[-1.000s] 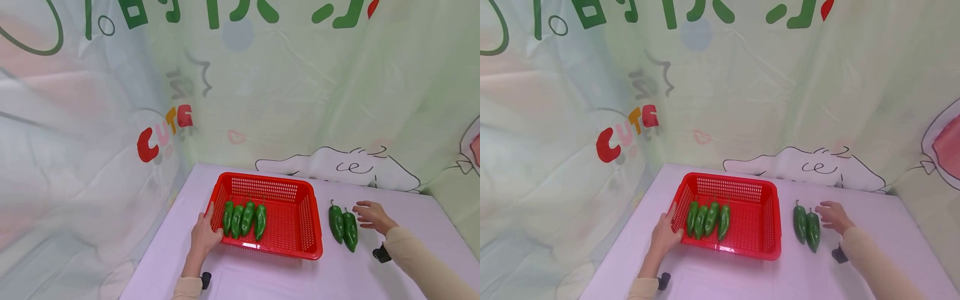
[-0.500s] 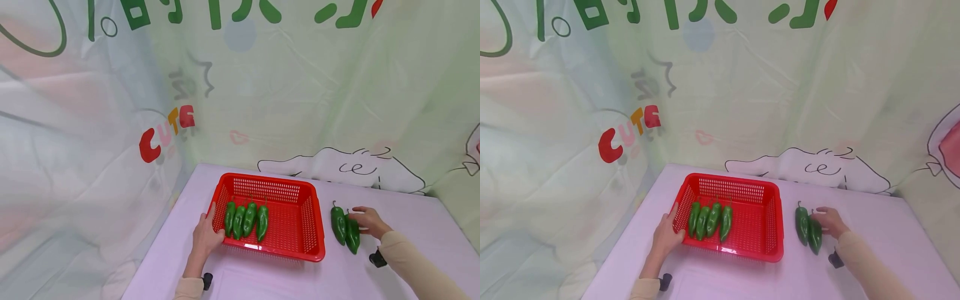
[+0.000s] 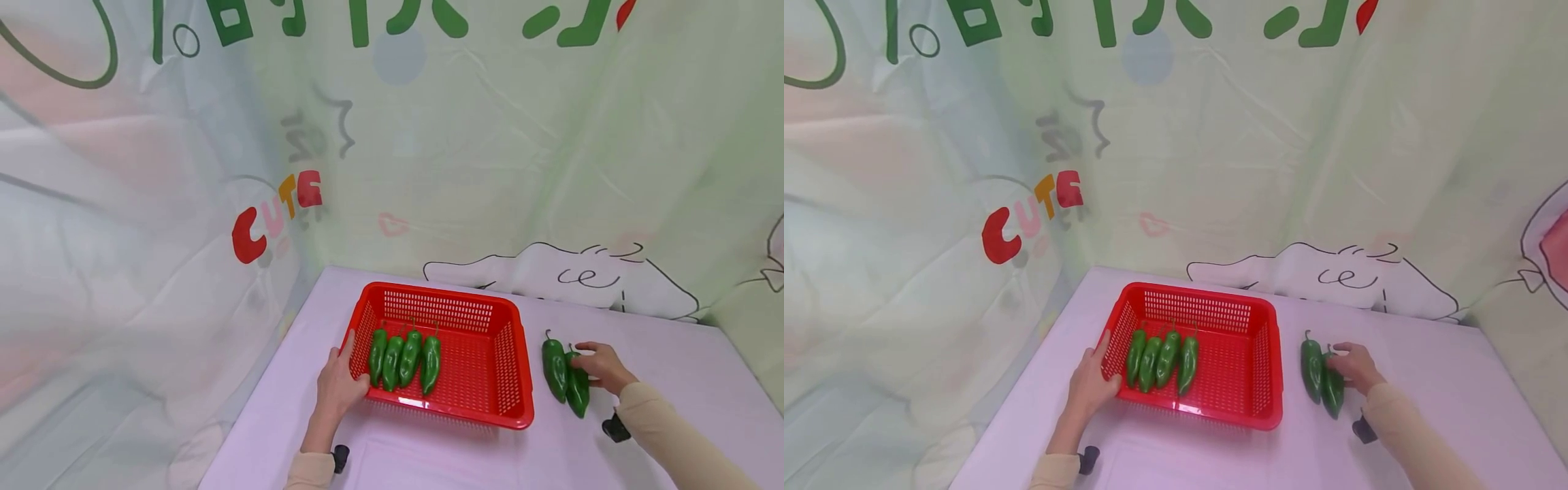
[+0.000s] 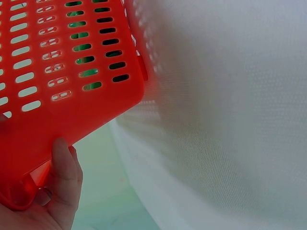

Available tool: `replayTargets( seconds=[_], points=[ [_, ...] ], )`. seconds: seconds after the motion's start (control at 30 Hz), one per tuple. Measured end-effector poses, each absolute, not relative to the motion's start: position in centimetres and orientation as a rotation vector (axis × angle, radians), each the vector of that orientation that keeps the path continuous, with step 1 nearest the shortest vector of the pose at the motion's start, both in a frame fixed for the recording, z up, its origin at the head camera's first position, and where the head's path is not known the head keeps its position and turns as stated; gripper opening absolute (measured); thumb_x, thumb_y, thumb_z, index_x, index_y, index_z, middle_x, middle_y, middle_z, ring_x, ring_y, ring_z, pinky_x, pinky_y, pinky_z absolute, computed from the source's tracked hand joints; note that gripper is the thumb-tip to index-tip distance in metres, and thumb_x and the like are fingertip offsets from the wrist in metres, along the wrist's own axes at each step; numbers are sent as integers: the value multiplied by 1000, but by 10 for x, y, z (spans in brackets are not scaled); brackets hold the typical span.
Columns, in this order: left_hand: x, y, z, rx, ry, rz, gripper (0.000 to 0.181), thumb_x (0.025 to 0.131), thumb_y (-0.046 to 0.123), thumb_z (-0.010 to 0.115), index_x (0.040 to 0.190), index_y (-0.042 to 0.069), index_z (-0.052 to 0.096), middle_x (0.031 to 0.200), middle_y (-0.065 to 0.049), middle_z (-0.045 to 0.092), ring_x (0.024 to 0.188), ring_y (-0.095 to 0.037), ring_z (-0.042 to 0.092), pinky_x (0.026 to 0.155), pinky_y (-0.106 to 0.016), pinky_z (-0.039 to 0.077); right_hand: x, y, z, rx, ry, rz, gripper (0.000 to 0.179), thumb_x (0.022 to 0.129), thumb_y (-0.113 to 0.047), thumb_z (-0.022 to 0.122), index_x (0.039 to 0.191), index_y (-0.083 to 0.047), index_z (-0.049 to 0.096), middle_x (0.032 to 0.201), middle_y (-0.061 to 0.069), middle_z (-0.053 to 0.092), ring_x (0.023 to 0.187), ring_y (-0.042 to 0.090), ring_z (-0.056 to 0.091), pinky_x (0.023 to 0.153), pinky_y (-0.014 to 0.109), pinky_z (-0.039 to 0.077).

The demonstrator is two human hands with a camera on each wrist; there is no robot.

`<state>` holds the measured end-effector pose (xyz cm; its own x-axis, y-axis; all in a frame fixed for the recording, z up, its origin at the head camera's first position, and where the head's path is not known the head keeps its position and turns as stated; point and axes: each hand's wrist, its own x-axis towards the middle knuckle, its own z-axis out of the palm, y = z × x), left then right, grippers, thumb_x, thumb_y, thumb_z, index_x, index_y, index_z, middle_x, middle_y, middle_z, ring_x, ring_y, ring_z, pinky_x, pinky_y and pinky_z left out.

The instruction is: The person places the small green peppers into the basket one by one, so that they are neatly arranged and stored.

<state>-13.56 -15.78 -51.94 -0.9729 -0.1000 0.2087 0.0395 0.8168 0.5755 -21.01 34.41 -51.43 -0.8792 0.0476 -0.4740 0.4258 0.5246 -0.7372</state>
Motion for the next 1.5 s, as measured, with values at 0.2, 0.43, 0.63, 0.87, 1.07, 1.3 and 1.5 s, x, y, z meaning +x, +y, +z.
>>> replayTargets(
  seconds=[0.2, 0.43, 0.63, 0.87, 1.07, 1.3, 1.5],
  points=[
    [-136, -156, -519, 42, -2778, -885, 88, 69, 19, 63, 153, 14, 38, 97, -13, 52, 67, -19, 48, 62, -37, 46, -206, 343, -505, 395, 2364, -1314, 69, 92, -9, 54, 145, 17, 19, 134, 44, 30, 115, 52, 47, 94, 60, 45],
    [-136, -157, -519, 53, -2787, -885, 88, 70, 19, 63, 153, 14, 37, 101, -16, 53, 69, -21, 51, 65, -40, 48, -206, 343, -487, 360, 2396, -1317, 69, 91, -9, 55, 143, 19, 19, 131, 45, 33, 112, 49, 51, 93, 59, 46],
    [-135, -158, -518, 59, -2784, -891, 87, 71, 18, 65, 153, 14, 37, 103, -16, 53, 71, -23, 52, 67, -41, 50, -211, 345, -474, 347, 2435, -1306, 69, 93, -11, 55, 143, 19, 20, 130, 44, 36, 103, 40, 59, 92, 56, 48],
    [-135, -157, -518, 60, -2781, -900, 87, 71, 19, 65, 153, 15, 37, 103, -17, 53, 72, -24, 54, 69, -43, 51, -212, 343, -460, 312, 2472, -1299, 68, 94, -12, 55, 144, 20, 20, 130, 44, 38, 94, 27, 64, 90, 55, 49],
    [-134, -157, -519, 56, -2780, -900, 86, 71, 20, 65, 153, 15, 37, 106, -18, 54, 78, -28, 58, 73, -47, 52, -211, 333, -449, 283, 2469, -1317, 67, 96, -12, 54, 146, 18, 19, 132, 42, 40, 97, 30, 64, 93, 57, 47],
    [-134, -158, -520, 47, -2783, -887, 87, 71, 20, 64, 153, 14, 37, 102, -16, 53, 72, -24, 54, 69, -44, 51, -212, 312, -433, 281, 2403, -1362, 65, 97, -11, 52, 147, 16, 20, 135, 42, 36, 110, 42, 57, 94, 55, 47],
    [-134, -157, -519, 43, -2783, -887, 87, 71, 20, 64, 153, 13, 37, 98, -14, 52, 69, -20, 49, 65, -39, 49, -210, 298, -424, 230, 2422, -1359, 62, 98, -13, 51, 144, 19, 24, 134, 41, 39, 117, 48, 51, 93, 54, 47]
  ],
)
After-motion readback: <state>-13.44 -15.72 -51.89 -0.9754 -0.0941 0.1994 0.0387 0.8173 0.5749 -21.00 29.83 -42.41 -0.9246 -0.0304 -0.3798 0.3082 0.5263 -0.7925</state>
